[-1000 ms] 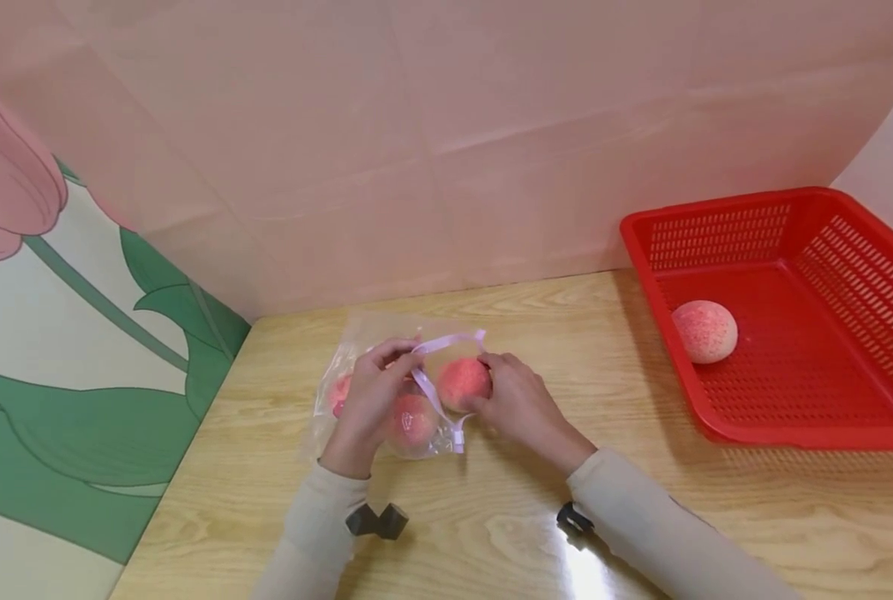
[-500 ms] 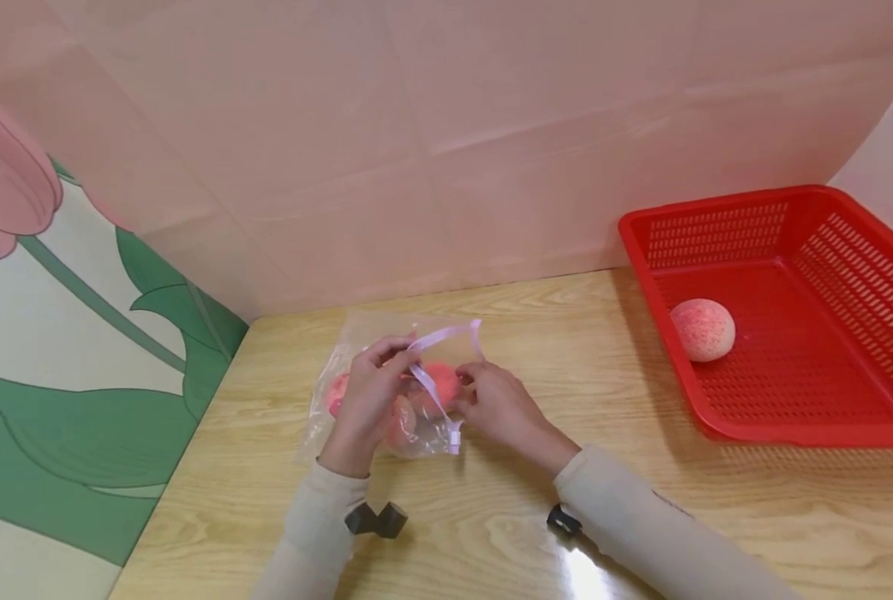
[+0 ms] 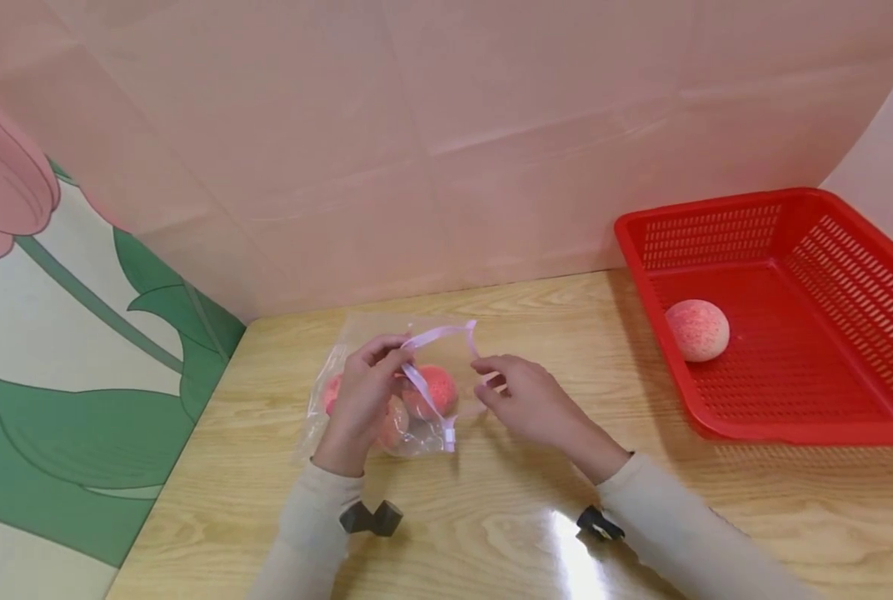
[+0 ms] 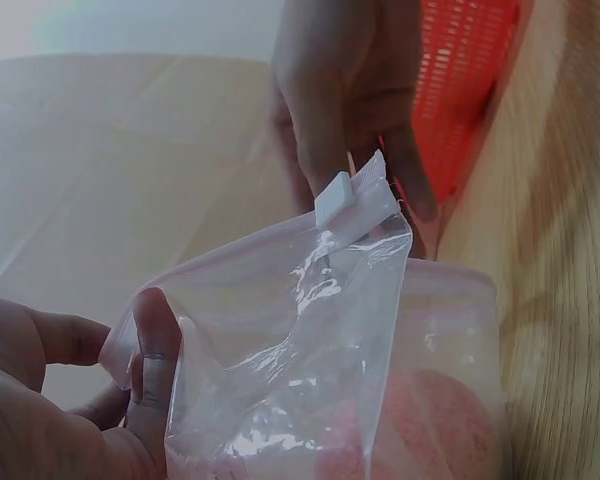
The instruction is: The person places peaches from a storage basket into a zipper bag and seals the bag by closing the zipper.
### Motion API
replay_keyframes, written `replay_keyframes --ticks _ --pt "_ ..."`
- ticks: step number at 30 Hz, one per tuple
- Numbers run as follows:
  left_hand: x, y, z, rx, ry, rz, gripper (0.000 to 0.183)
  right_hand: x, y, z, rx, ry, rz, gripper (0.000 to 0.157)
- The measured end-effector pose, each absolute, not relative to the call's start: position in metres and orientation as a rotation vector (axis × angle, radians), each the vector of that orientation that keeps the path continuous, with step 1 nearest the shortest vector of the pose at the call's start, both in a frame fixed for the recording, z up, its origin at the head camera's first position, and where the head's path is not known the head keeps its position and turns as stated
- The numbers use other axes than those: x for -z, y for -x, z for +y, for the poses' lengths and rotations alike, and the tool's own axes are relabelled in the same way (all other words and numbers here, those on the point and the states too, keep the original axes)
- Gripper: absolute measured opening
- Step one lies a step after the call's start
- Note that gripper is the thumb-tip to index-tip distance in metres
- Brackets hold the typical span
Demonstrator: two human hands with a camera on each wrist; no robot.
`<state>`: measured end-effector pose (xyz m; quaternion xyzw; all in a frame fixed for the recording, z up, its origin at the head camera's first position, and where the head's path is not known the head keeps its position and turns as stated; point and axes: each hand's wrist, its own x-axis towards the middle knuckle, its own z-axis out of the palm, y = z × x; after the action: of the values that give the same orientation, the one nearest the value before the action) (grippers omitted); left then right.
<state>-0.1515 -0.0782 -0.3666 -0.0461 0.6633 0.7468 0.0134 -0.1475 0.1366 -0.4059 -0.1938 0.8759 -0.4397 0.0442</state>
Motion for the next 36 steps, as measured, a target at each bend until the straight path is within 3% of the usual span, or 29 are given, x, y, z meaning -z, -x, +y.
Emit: replay_keyframes --ticks 9,16,26,36 --pt "0.367 0.152 -0.076 -2.332 0.138 2.05 0.018 0.369 0.144 0.198 1.237 0.621 2.85 0.042" --pt "0.368 0.152 -0.076 -2.313 0.134 2.07 0.016 0.338 0.148 0.255 1.094 0.42 2.903 0.057" --pt "0.368 0.152 -0.076 -2.285 0.136 2.089 0.016 0.33 0.167 0.316 0.803 0.348 2.953 0.07" --pt "0.37 0.153 -0.076 -2.308 0.124 2.07 0.016 0.337 0.188 0.343 0.487 0.34 2.945 0.084"
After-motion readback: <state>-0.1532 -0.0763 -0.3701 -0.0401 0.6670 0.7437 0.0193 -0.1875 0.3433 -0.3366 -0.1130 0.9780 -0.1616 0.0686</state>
